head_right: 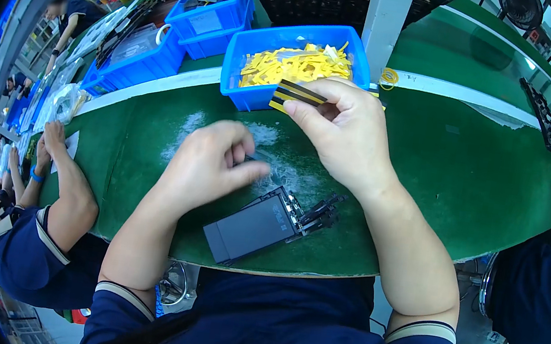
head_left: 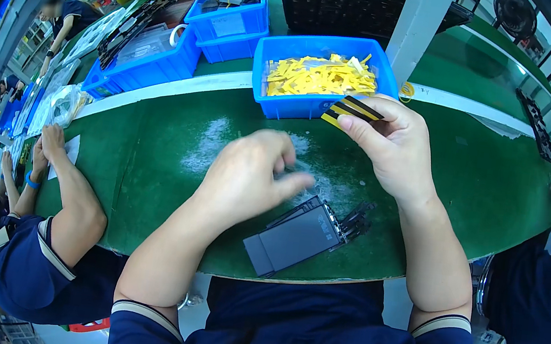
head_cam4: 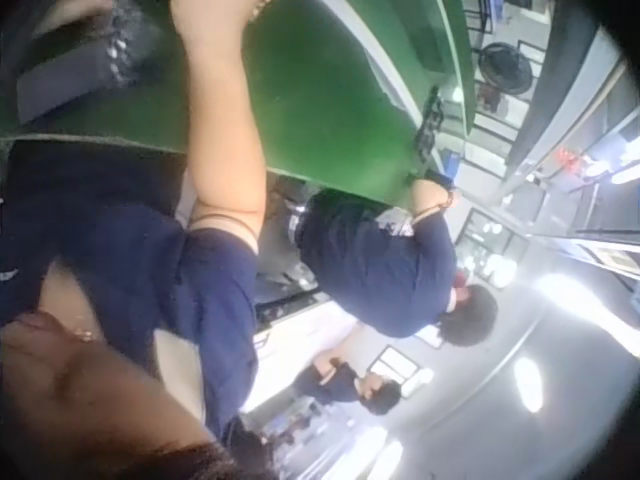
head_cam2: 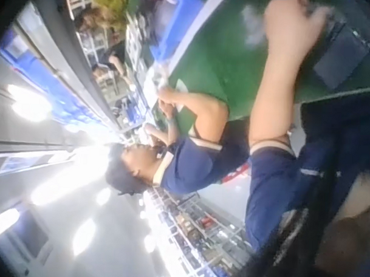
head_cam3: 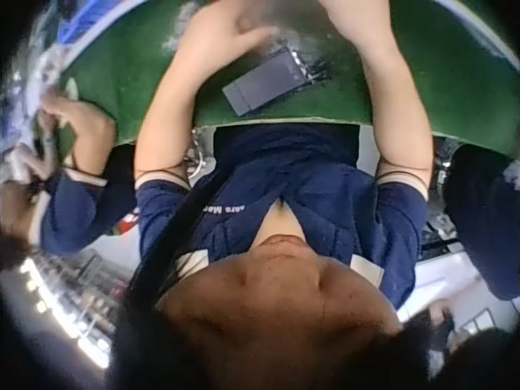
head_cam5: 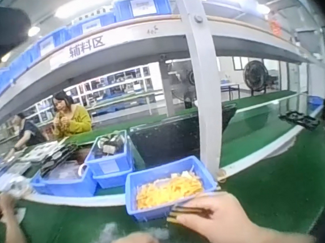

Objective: The person applies yellow adhesive tape to the edges of small black rectangular electronic components. They pick up a component, wrap a strip of tape around its perimeter, and place it on the table. The process is repeated for multiple units in a repetitive assembly line manner.

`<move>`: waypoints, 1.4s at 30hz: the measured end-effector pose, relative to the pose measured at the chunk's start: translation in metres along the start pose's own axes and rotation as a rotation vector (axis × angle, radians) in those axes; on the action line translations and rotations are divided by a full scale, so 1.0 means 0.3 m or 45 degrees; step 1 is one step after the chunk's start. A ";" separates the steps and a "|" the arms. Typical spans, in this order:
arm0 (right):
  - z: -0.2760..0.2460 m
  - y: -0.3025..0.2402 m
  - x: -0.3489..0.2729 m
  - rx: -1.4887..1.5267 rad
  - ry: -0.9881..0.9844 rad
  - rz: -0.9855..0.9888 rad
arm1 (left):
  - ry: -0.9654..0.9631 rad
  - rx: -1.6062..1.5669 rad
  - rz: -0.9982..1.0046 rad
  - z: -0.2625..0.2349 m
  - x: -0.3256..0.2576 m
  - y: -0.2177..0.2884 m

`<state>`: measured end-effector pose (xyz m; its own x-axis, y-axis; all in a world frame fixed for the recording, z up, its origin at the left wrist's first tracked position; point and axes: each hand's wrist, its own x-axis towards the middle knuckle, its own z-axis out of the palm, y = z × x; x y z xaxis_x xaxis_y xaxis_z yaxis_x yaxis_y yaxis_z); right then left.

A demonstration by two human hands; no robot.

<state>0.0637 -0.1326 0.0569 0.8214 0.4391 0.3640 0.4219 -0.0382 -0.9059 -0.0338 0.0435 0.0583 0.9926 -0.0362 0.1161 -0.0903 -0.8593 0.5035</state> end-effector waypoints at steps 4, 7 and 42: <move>0.011 -0.014 -0.007 -0.180 0.013 -0.180 | -0.146 0.021 0.375 -0.019 -0.076 0.090; 0.018 -0.020 -0.008 -0.245 0.087 -0.346 | -0.095 0.032 0.379 0.016 -0.084 0.091; 0.050 -0.057 -0.051 -0.249 0.096 -0.352 | 0.132 -1.480 0.128 0.064 -0.017 -0.014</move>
<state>0.0382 -0.1252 0.0636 0.6888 0.3899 0.6112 0.6918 -0.1014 -0.7150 -0.0369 0.0375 0.0392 0.9701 0.0103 0.2425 -0.2417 0.1305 0.9615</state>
